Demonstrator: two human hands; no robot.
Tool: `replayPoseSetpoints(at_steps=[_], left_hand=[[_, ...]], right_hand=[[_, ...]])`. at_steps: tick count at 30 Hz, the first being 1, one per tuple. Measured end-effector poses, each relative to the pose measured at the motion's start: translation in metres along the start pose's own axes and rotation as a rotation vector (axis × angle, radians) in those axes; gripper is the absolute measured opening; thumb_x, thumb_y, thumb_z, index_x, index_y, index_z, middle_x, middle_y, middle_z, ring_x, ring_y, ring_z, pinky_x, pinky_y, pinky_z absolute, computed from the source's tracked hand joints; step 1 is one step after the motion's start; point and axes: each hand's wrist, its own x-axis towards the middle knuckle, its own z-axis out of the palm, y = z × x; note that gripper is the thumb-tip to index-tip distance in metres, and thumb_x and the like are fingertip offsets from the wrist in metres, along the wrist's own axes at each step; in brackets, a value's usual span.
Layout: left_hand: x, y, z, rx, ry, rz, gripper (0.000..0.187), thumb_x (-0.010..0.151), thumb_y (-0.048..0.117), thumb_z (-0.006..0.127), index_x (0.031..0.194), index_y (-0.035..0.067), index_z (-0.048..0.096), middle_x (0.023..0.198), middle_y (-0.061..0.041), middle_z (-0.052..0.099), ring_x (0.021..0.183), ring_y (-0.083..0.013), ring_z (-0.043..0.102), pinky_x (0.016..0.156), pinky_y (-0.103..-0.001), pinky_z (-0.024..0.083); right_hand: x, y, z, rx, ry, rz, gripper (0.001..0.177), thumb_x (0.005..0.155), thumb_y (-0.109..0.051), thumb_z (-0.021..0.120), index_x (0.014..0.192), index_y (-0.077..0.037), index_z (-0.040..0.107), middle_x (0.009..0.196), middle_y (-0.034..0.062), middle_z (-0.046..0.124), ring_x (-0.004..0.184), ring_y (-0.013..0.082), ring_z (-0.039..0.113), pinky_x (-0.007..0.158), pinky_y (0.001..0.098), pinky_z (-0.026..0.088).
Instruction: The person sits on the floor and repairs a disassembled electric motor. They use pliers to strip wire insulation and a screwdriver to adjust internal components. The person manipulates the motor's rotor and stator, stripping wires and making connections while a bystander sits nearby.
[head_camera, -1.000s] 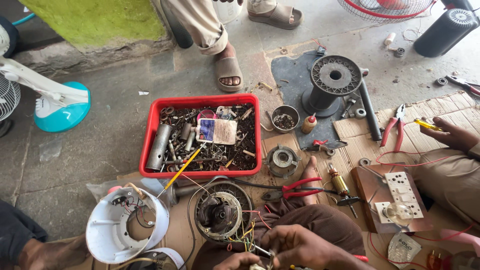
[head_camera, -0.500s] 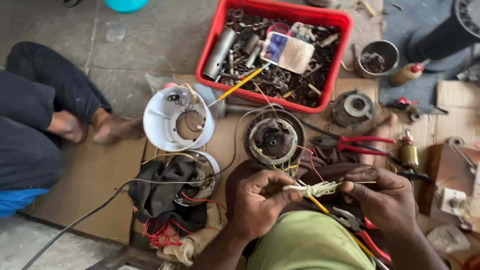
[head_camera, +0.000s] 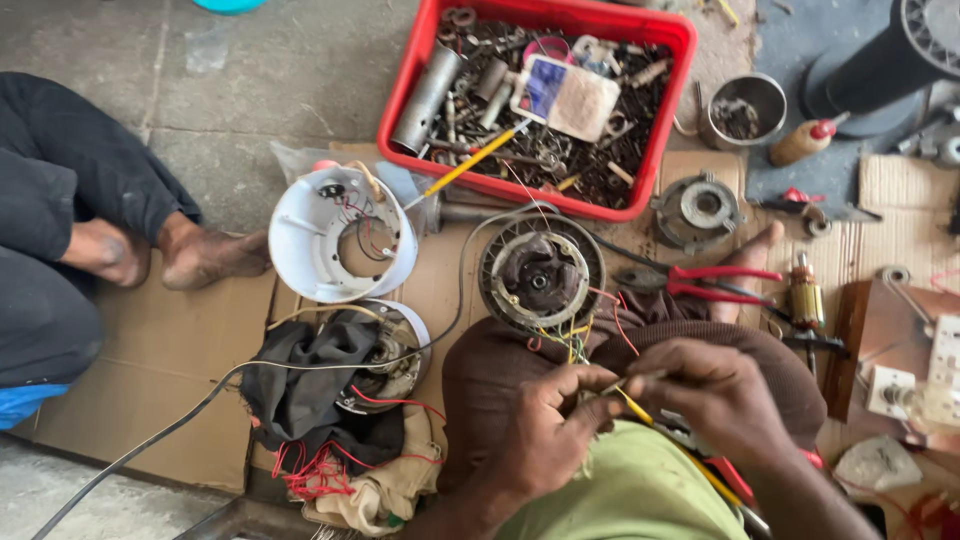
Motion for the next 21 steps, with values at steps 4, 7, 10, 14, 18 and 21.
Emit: replayPoseSetpoints(at_steps=[4,7,10,14,18,21], left_hand=[[0.002,-0.034,-0.004,-0.027,0.073,-0.041,0.019,0.096,0.012,0.073,0.108,-0.003,0.073,0.087,-0.003,0.075,0.076,-0.0063,0.067,0.068,-0.022,0.056],[0.001,-0.036,-0.009,-0.060,0.130,-0.038,0.016,0.097,0.010,0.074,0.108,-0.002,0.074,0.083,0.001,0.069,0.072,-0.0047,0.059,0.064,-0.021,0.049],[-0.002,-0.035,-0.015,-0.037,0.148,0.040,0.016,0.095,0.009,0.074,0.107,-0.002,0.073,0.095,0.003,0.068,0.080,-0.0026,0.059,0.069,-0.020,0.049],[0.001,-0.039,-0.014,0.002,0.191,-0.064,0.017,0.092,0.008,0.077,0.106,-0.002,0.077,0.092,-0.001,0.068,0.075,-0.0034,0.057,0.065,-0.021,0.049],[0.003,-0.050,-0.012,0.058,0.174,-0.048,0.018,0.090,0.005,0.076,0.104,-0.004,0.076,0.103,-0.005,0.070,0.084,-0.0077,0.061,0.072,-0.023,0.051],[0.002,-0.056,-0.012,0.032,0.133,0.063,0.018,0.088,0.003,0.074,0.104,-0.006,0.075,0.113,-0.007,0.071,0.098,-0.0106,0.067,0.082,-0.024,0.055]], right_hand=[[-0.017,0.013,-0.044,0.120,0.335,0.140,0.019,0.090,-0.014,0.072,0.102,0.000,0.076,0.087,0.0061,0.075,0.077,0.0123,0.069,0.069,0.0273,0.057],[-0.041,0.025,-0.092,-0.094,0.448,0.281,0.026,0.097,-0.019,0.074,0.114,0.001,0.078,0.090,0.0130,0.073,0.072,0.0188,0.062,0.064,0.0349,0.049],[-0.063,0.048,-0.107,-0.462,0.365,0.482,0.032,0.092,-0.028,0.079,0.110,-0.002,0.081,0.090,0.0134,0.075,0.076,0.0197,0.068,0.071,0.0369,0.053],[-0.082,0.074,-0.097,-0.616,0.174,0.617,0.053,0.072,-0.040,0.087,0.113,-0.011,0.075,0.094,0.0089,0.079,0.084,0.0204,0.076,0.076,0.0376,0.059],[-0.078,0.078,-0.077,-0.862,-0.014,0.768,0.056,0.069,-0.053,0.090,0.101,-0.010,0.075,0.089,0.0135,0.078,0.085,0.0243,0.075,0.077,0.0385,0.060],[-0.077,0.083,-0.075,-0.892,-0.215,0.769,0.041,0.074,-0.050,0.080,0.095,-0.014,0.081,0.084,0.0102,0.077,0.081,0.0226,0.076,0.077,0.0372,0.058]])
